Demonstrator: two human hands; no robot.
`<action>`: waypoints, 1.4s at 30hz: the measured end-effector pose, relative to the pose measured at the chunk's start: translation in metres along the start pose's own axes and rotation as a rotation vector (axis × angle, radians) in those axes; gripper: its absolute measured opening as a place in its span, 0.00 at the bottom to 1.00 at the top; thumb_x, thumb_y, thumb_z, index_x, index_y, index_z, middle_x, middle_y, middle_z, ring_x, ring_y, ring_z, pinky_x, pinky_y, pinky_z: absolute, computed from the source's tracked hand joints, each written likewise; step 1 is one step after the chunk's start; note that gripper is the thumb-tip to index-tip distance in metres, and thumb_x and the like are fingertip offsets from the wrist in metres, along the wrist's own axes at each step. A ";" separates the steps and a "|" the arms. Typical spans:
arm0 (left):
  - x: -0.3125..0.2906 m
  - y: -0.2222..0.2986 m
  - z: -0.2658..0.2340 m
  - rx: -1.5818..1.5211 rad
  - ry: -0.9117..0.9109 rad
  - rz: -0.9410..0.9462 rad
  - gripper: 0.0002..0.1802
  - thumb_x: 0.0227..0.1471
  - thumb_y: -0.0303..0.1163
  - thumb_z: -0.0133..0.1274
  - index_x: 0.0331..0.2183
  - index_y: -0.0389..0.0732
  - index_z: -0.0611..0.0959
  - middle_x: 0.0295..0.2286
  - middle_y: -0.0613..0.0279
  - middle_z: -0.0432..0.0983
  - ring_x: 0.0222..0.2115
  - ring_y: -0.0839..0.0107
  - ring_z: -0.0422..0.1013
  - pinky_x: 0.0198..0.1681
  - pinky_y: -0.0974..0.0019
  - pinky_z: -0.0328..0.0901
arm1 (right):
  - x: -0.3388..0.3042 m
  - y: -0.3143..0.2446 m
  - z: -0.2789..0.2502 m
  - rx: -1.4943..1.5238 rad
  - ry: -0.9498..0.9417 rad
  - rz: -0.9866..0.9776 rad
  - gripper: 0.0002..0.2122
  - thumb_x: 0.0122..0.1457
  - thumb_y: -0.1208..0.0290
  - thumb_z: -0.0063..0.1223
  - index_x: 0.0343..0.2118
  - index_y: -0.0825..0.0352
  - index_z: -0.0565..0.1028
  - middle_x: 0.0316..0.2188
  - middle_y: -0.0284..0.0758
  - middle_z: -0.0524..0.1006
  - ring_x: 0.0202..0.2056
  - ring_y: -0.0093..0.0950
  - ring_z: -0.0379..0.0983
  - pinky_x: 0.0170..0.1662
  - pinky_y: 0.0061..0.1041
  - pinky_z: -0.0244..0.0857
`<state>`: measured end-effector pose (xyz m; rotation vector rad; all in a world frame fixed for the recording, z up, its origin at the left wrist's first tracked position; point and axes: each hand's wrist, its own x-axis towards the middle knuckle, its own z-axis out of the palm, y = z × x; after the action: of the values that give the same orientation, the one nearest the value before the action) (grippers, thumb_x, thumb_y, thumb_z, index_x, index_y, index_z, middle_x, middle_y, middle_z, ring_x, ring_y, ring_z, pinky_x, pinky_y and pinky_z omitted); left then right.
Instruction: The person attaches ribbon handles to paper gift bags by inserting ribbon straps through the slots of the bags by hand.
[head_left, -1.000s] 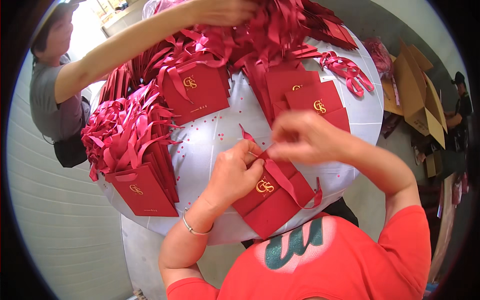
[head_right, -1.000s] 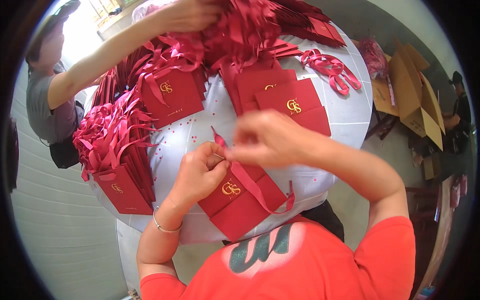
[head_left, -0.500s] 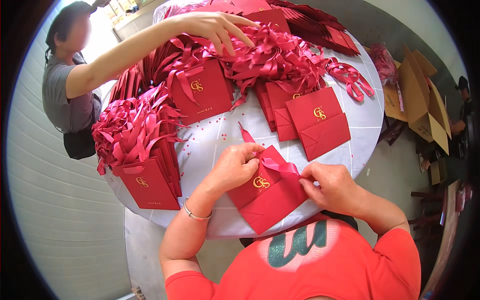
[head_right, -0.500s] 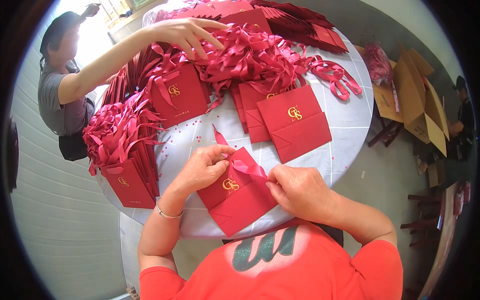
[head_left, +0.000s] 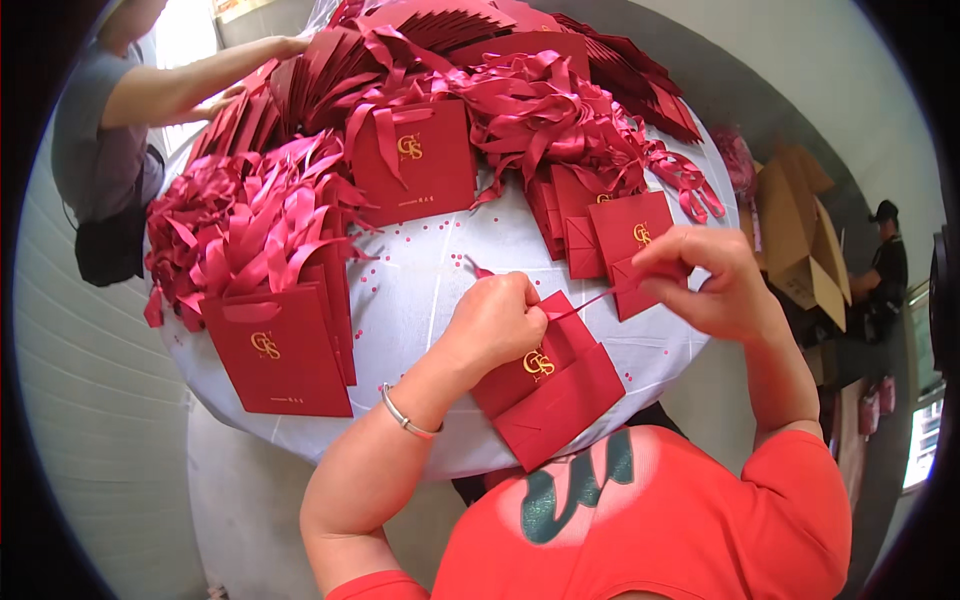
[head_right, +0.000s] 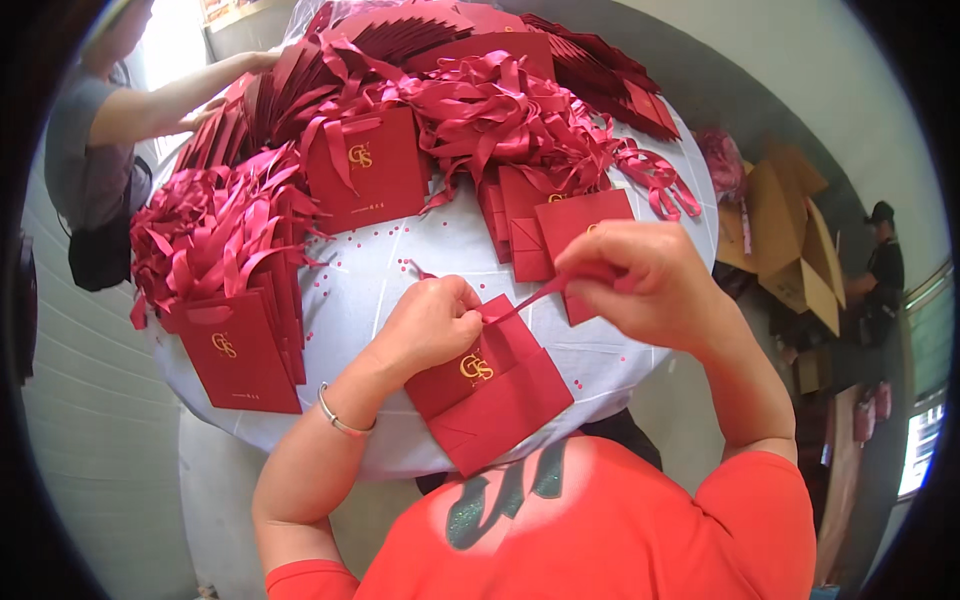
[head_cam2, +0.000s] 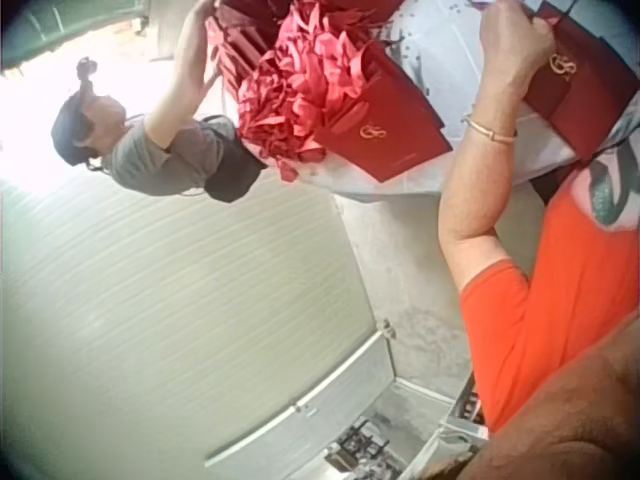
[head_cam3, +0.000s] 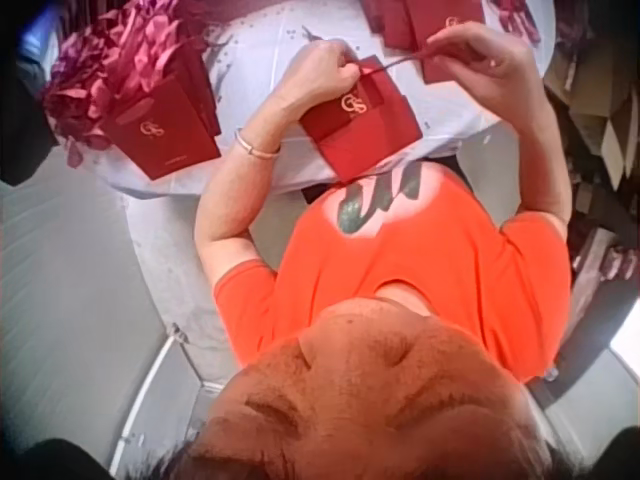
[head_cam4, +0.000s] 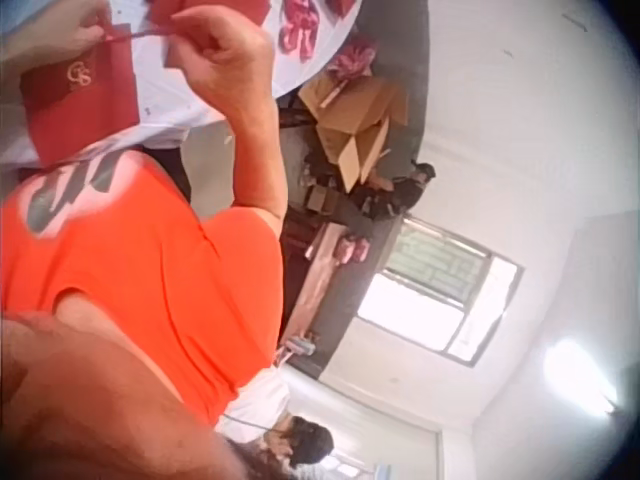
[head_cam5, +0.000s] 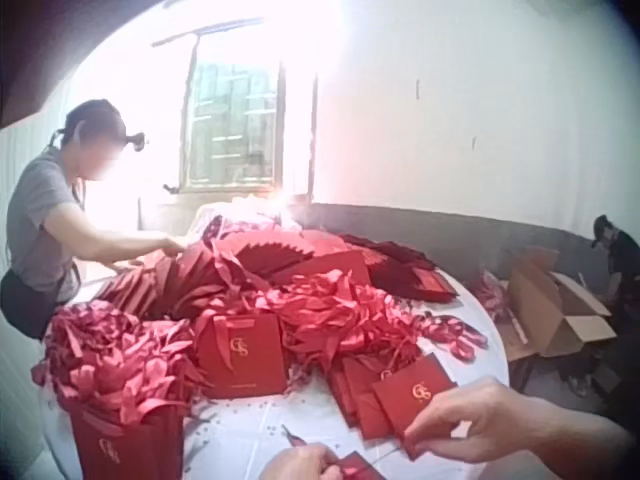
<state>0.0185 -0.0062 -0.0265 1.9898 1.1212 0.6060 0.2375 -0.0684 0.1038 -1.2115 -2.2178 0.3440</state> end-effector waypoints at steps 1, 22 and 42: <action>0.001 0.001 0.000 0.006 0.005 0.007 0.12 0.44 0.28 0.52 0.30 0.30 0.83 0.21 0.45 0.79 0.25 0.54 0.77 0.32 0.57 0.71 | 0.006 0.000 -0.001 -0.071 0.032 -0.047 0.11 0.44 0.87 0.62 0.33 0.70 0.79 0.23 0.32 0.77 0.24 0.19 0.72 0.28 0.18 0.65; 0.000 0.011 -0.016 -0.054 -0.141 -0.077 0.11 0.49 0.25 0.54 0.36 0.31 0.77 0.21 0.56 0.78 0.25 0.71 0.74 0.30 0.65 0.68 | 0.010 0.061 -0.013 1.019 -0.032 -0.217 0.23 0.39 0.86 0.70 0.42 0.71 0.75 0.29 0.36 0.78 0.32 0.24 0.77 0.38 0.23 0.69; -0.005 -0.008 -0.065 -0.215 -0.369 -0.114 0.11 0.44 0.24 0.55 0.34 0.33 0.84 0.28 0.54 0.82 0.30 0.69 0.78 0.36 0.66 0.71 | 0.051 0.037 0.029 1.186 -0.325 0.002 0.06 0.56 0.80 0.55 0.37 0.70 0.80 0.29 0.39 0.77 0.31 0.34 0.76 0.36 0.29 0.72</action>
<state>-0.0336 0.0165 0.0059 1.7491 0.8954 0.2712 0.2240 -0.0041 0.0817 -0.4893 -1.6775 1.6407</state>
